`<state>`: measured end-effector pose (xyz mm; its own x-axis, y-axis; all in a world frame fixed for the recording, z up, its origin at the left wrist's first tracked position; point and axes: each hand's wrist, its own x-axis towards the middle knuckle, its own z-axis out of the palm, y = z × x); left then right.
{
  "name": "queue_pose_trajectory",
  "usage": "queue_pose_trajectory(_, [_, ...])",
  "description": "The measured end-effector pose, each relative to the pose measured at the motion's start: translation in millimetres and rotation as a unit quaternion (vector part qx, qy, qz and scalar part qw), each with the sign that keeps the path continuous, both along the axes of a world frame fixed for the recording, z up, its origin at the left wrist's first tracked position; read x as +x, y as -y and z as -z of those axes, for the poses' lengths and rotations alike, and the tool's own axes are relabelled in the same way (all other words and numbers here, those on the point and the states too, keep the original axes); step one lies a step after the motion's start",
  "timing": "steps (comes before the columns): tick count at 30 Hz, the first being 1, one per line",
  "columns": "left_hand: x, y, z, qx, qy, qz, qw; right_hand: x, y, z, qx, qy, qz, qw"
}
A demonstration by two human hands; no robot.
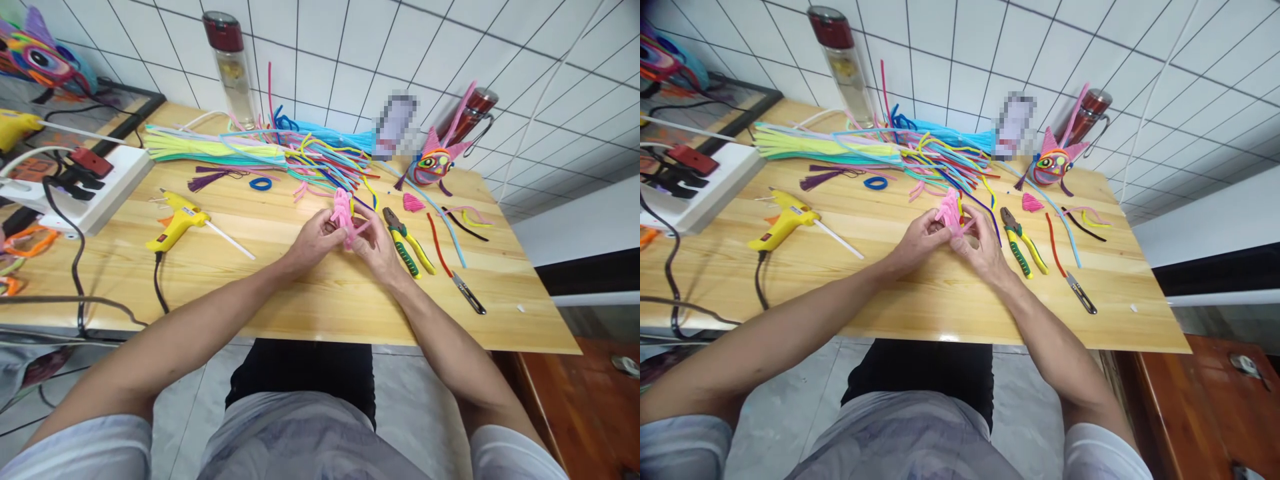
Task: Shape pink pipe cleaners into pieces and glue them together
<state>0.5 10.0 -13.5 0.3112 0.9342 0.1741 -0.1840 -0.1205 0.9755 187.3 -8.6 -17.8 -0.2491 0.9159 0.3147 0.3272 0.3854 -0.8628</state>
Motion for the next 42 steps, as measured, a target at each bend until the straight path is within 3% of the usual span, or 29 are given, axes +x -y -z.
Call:
queue_pose_trajectory(6, [-2, -3, 3.9, 0.009, -0.024, -0.017, 1.0, -2, 0, -6.4, 0.014, 0.015, 0.038, 0.999])
queue_pose_trajectory(9, [-3, -5, 4.7, 0.006, -0.018, -0.016, 1.0, -5, -2, -9.4, 0.004, 0.012, 0.019, 1.0])
queue_pose_trajectory(12, [-4, -6, 4.8, 0.0, -0.026, -0.008, 1.0, -5, -4, -9.3, -0.023, -0.033, 0.014, 0.999])
queue_pose_trajectory(20, [-4, -7, 5.8, 0.039, -0.07, -0.022, 0.997, -1, -11, 1.2, -0.074, -0.163, 0.094, 0.979])
queue_pose_trajectory(28, [-3, -10, 11.3, -0.019, -0.024, -0.001, 1.0, -3, -9, -3.8, -0.142, -0.218, 0.065, 0.963])
queue_pose_trajectory(32, [-3, -10, 10.5, -0.022, -0.006, 0.006, 1.0, -2, -7, -6.2, -0.118, -0.19, 0.069, 0.972])
queue_pose_trajectory(38, [-2, 0, 3.0, 0.022, -0.013, -0.063, 0.998, -2, -5, -15.6, -0.027, -0.133, 0.125, 0.983])
queue_pose_trajectory(42, [-1, 8, -1.7, 0.016, -0.029, -0.004, 0.999, -3, -4, -16.6, -0.031, -0.109, 0.11, 0.987])
